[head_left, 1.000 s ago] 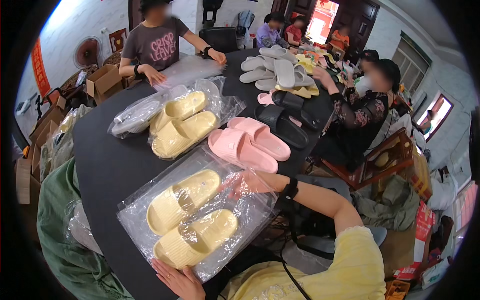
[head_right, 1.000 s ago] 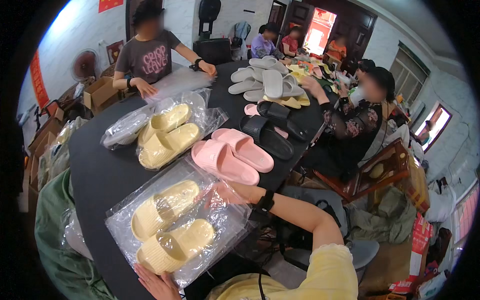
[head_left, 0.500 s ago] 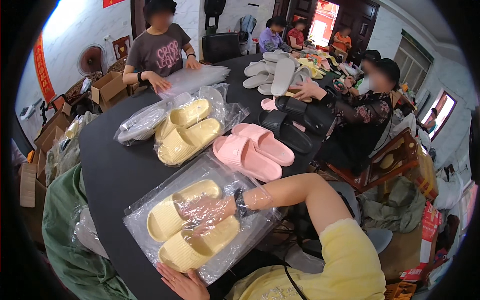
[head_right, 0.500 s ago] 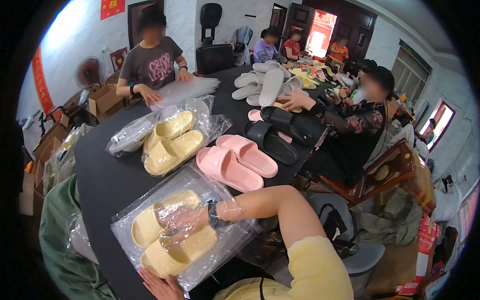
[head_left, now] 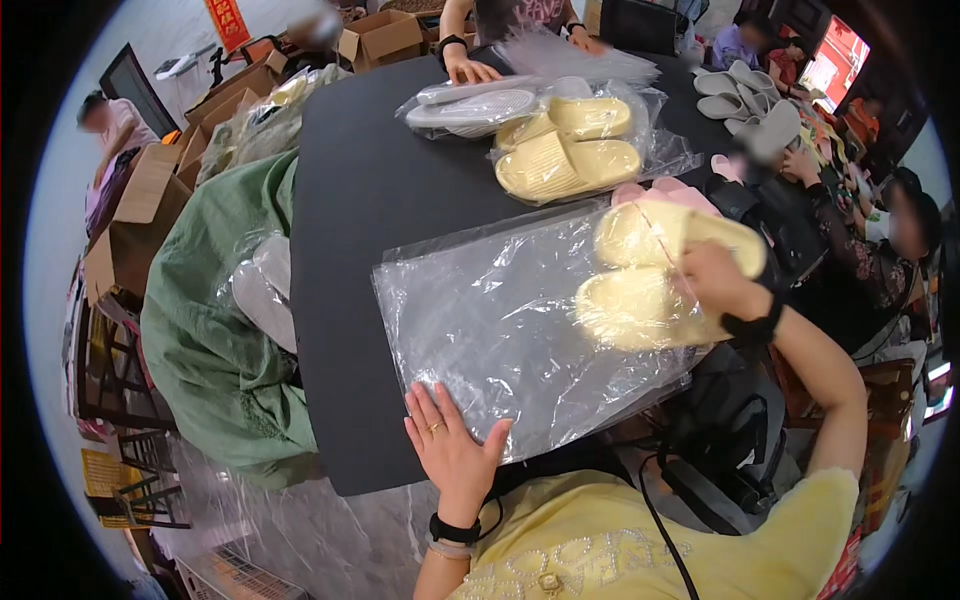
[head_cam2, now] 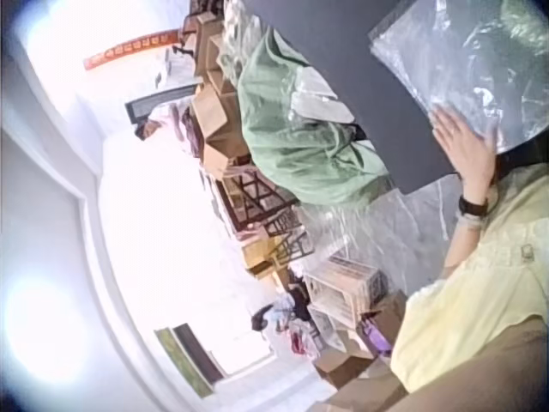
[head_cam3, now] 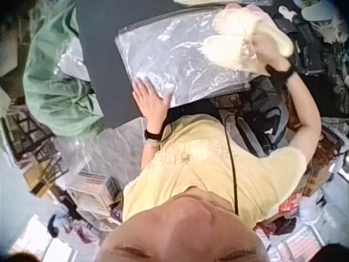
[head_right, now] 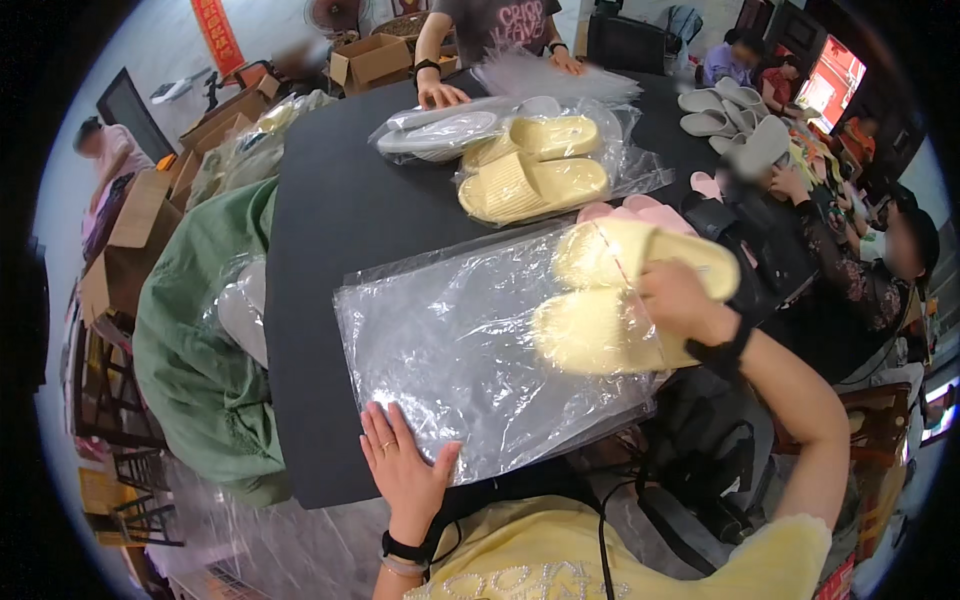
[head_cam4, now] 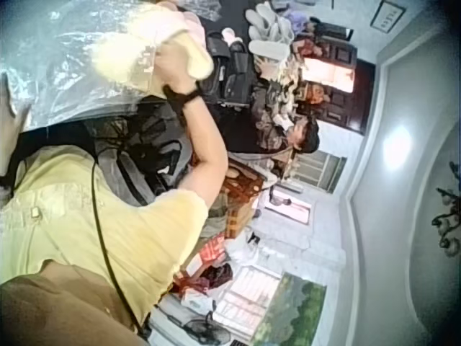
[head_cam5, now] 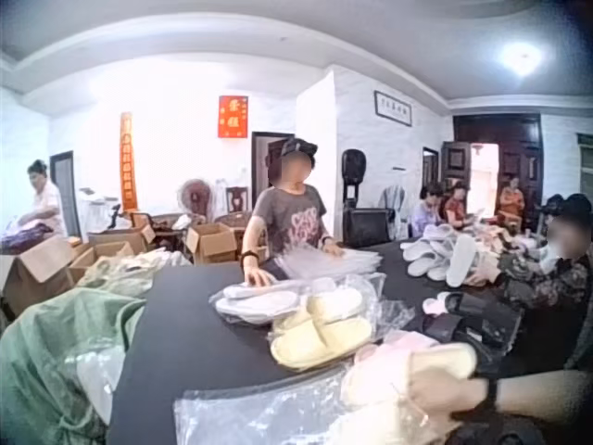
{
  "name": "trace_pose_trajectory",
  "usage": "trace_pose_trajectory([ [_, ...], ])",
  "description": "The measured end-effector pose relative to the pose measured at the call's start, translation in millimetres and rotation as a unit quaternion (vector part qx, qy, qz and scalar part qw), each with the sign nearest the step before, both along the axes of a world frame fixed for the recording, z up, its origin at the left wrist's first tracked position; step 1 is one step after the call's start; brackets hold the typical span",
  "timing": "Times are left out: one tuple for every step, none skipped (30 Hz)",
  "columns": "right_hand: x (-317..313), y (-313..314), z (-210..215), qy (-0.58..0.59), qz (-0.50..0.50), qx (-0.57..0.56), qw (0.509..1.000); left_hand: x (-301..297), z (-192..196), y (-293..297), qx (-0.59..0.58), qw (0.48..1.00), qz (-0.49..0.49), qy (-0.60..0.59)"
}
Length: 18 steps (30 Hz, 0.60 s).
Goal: Sorting, inspecting, and packaging various colored slippers into plastic bags in a production environment.
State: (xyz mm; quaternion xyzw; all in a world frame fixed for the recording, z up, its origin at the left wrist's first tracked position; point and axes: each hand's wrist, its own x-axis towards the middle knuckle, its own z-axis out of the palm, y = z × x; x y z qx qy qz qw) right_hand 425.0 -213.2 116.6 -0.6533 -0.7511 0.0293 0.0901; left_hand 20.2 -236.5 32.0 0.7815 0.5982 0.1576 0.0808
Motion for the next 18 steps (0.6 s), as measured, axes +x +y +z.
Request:
trace_pose_trajectory([
  [10, -11, 18, -0.052, -0.041, 0.018, 0.998, -1, 0, -1, 0.008, 1.0, 0.0, 0.005],
  [18, -21, 34, -0.103, -0.083, 0.036, 0.991, -2, 0, -2, 0.017, 1.0, -0.001, 0.01],
  [24, -30, 50, -0.125, -0.124, 0.095, 0.98, -1, 0, -3, 0.026, 1.0, -0.006, 0.013],
  [28, -38, 66, -0.147, -0.165, 0.153, 0.963, 0, 0, -2, 0.028, 0.999, -0.006, 0.014],
  [32, -43, 80, -0.167, -0.236, 0.18, 0.94, 1, -1, -2, 0.029, 0.999, -0.007, 0.016],
  [34, -48, 93, -0.186, -0.305, 0.206, 0.911, 2, -1, -2, 0.031, 0.999, -0.008, 0.018],
  [25, -51, 108, -0.058, -0.267, 0.25, 0.929, 5, 0, -2, 0.034, 0.999, -0.012, 0.02],
  [7, -48, 121, 0.074, -0.223, 0.291, 0.927, 7, 0, -2, 0.035, 0.999, -0.013, 0.023],
  [-19, -43, 127, 0.162, -0.205, 0.285, 0.922, 8, -1, -1, 0.037, 0.999, -0.012, 0.027],
  [-42, -40, 128, 0.266, -0.202, 0.23, 0.914, 8, -1, -1, 0.04, 0.999, -0.011, 0.031],
  [-66, -35, 120, 0.305, -0.154, 0.192, 0.92, 9, 3, -2, 0.03, 0.999, -0.006, 0.027],
  [-90, -31, 112, 0.446, -0.087, 0.085, 0.886, 6, -2, -2, 0.03, 0.998, -0.011, 0.05],
  [-124, -23, 99, 0.444, -0.079, 0.048, 0.891, 3, -9, -1, 0.031, 0.997, -0.017, 0.073],
  [-161, -17, 89, 0.436, -0.075, 0.013, 0.897, 0, -16, 1, 0.032, 0.995, -0.027, 0.091],
  [-196, -10, 78, 0.427, -0.071, -0.021, 0.901, -4, -22, 0, 0.034, 0.995, -0.049, 0.085],
  [-221, -6, 61, 0.425, -0.026, -0.08, 0.901, -10, -26, -7, 0.032, 0.994, -0.062, 0.079],
  [-251, 0, 41, 0.515, 0.07, -0.037, 0.853, -19, -26, -14, 0.034, 0.994, -0.066, 0.077],
  [-267, -2, 33, 0.504, 0.104, -0.094, 0.852, -27, -24, -18, 0.036, 0.994, -0.066, 0.073],
])
